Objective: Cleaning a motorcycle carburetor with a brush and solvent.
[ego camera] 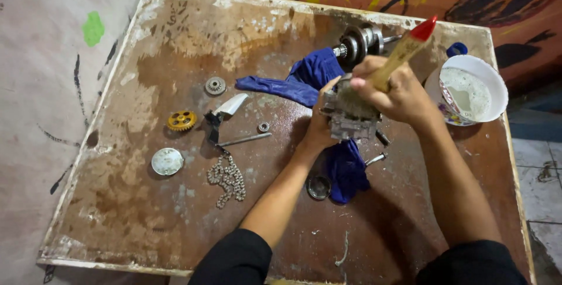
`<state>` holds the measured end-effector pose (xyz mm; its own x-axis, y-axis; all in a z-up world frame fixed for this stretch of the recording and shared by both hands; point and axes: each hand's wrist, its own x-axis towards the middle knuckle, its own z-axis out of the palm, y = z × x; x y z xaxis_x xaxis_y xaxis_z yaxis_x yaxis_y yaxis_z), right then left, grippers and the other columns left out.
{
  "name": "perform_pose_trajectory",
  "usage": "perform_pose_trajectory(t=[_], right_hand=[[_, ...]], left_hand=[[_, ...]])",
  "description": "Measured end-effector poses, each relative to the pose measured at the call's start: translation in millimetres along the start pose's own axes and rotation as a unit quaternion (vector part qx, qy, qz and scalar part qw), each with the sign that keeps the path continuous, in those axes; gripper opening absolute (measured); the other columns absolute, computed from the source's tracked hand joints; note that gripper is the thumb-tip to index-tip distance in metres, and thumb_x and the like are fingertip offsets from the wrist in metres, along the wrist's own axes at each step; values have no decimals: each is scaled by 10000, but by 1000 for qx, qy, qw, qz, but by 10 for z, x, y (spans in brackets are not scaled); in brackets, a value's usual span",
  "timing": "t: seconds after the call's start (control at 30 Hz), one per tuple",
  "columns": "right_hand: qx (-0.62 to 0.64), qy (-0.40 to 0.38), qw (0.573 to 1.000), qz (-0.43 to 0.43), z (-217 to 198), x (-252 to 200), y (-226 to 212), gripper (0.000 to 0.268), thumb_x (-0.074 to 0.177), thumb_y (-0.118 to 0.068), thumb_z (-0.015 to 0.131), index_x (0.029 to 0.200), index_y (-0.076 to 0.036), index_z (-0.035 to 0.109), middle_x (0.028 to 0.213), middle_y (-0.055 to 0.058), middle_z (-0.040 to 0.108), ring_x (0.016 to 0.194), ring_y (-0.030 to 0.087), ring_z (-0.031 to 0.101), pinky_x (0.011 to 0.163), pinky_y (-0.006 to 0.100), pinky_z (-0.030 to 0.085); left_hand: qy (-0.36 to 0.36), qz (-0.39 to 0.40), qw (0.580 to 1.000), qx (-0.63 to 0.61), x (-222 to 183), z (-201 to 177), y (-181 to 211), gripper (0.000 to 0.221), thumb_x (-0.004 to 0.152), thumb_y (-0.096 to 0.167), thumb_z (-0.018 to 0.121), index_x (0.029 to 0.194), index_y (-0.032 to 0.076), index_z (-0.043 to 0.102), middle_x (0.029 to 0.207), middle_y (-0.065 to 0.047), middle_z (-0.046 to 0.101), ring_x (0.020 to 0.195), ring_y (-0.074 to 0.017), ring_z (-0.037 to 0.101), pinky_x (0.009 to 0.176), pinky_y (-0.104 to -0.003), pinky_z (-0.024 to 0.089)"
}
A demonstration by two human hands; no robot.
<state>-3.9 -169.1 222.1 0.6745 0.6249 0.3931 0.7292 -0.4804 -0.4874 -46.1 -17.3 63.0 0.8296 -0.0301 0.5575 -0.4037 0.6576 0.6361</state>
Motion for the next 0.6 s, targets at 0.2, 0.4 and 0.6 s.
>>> perform_pose_trajectory(t=[0.2, 0.4, 0.6], right_hand=[[-77, 116, 987, 80, -44, 30, 141, 281, 1136, -275, 598, 1066, -18, 688, 927, 144, 695, 766, 211, 677, 645, 368, 589], [-39, 137, 989, 26, -42, 33, -106, 224, 1101, -243, 620, 1013, -47, 682, 905, 123, 682, 779, 195, 677, 617, 346, 604], [-205, 88, 975, 21, -24, 147, -192, 162, 1071, -188, 675, 1070, -40, 740, 943, 169, 674, 806, 255, 671, 630, 355, 604]], left_hand=[[15, 50, 994, 98, 19, 2, -28, 932, 840, 199, 876, 1581, 62, 327, 1476, -99, 540, 1305, -172, 587, 1147, -361, 527], [25, -6, 992, 122, -78, -73, -125, 1064, 756, 172, 925, 1592, 57, 275, 1389, -138, 584, 1263, -218, 606, 1122, -407, 524], [-7, 29, 1000, -1, -26, 3, -30, 1037, 760, 201, 903, 1592, 75, 297, 1484, -132, 526, 1357, -233, 576, 1178, -433, 513]])
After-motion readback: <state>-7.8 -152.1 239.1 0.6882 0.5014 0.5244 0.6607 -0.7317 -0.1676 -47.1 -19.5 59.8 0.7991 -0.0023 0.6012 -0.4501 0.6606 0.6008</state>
